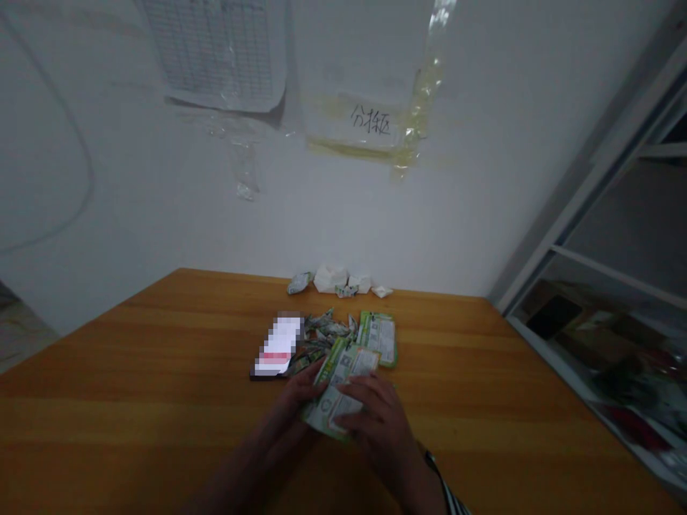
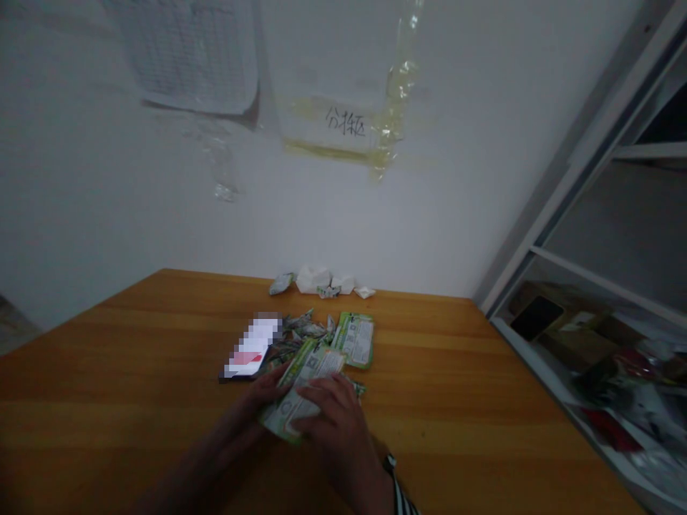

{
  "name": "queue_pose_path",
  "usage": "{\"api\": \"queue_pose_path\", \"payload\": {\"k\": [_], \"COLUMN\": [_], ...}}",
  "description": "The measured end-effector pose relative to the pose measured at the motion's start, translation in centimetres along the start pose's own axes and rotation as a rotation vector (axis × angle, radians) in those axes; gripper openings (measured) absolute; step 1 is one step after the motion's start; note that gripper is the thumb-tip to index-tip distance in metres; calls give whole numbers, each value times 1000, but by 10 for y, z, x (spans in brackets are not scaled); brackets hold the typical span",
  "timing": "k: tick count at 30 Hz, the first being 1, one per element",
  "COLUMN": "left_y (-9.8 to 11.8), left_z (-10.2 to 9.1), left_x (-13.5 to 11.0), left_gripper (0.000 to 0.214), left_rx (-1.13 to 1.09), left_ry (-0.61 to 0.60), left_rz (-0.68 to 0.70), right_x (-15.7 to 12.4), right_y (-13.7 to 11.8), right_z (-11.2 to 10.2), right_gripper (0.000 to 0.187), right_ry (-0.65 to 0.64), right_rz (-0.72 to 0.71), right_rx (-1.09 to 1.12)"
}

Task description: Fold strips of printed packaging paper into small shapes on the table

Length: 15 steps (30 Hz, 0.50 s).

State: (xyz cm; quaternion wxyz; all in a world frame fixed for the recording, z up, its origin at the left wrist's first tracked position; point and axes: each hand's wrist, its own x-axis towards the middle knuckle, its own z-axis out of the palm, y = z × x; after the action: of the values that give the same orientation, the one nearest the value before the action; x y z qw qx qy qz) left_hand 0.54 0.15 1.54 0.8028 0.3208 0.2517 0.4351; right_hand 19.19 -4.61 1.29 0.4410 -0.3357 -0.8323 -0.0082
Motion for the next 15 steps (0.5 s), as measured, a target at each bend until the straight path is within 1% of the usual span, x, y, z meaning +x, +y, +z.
{"api": "queue_pose_path", "payload": {"k": [2, 5, 7, 9, 11, 13, 15], "left_y": [-1, -2, -4, -8, -11, -14, -15], "left_z": [3, 7, 8, 7, 5, 4, 6], "left_x": [1, 0, -2, -3, -3, -3, -4], "left_gripper": [54, 49, 50, 51, 46, 42, 53], "left_rx": [27, 46, 57, 76, 86, 78, 76], "left_ry": [14, 47, 30, 2, 0, 1, -20], "left_rz": [22, 72, 77, 36, -25, -70, -82], "right_x": [0, 1, 1, 0, -1, -2, -2], "right_y": [3, 9, 14, 19, 22, 22, 20], "right_z": [2, 3, 3, 3, 5, 8, 10], "right_gripper": [17, 8, 12, 21, 31, 36, 37], "right_ry": [90, 264, 337, 353, 345, 347, 350], "right_rz": [166, 482, 618, 703, 781, 842, 857], "right_rx": [87, 201, 279, 407, 534, 596, 596]}}
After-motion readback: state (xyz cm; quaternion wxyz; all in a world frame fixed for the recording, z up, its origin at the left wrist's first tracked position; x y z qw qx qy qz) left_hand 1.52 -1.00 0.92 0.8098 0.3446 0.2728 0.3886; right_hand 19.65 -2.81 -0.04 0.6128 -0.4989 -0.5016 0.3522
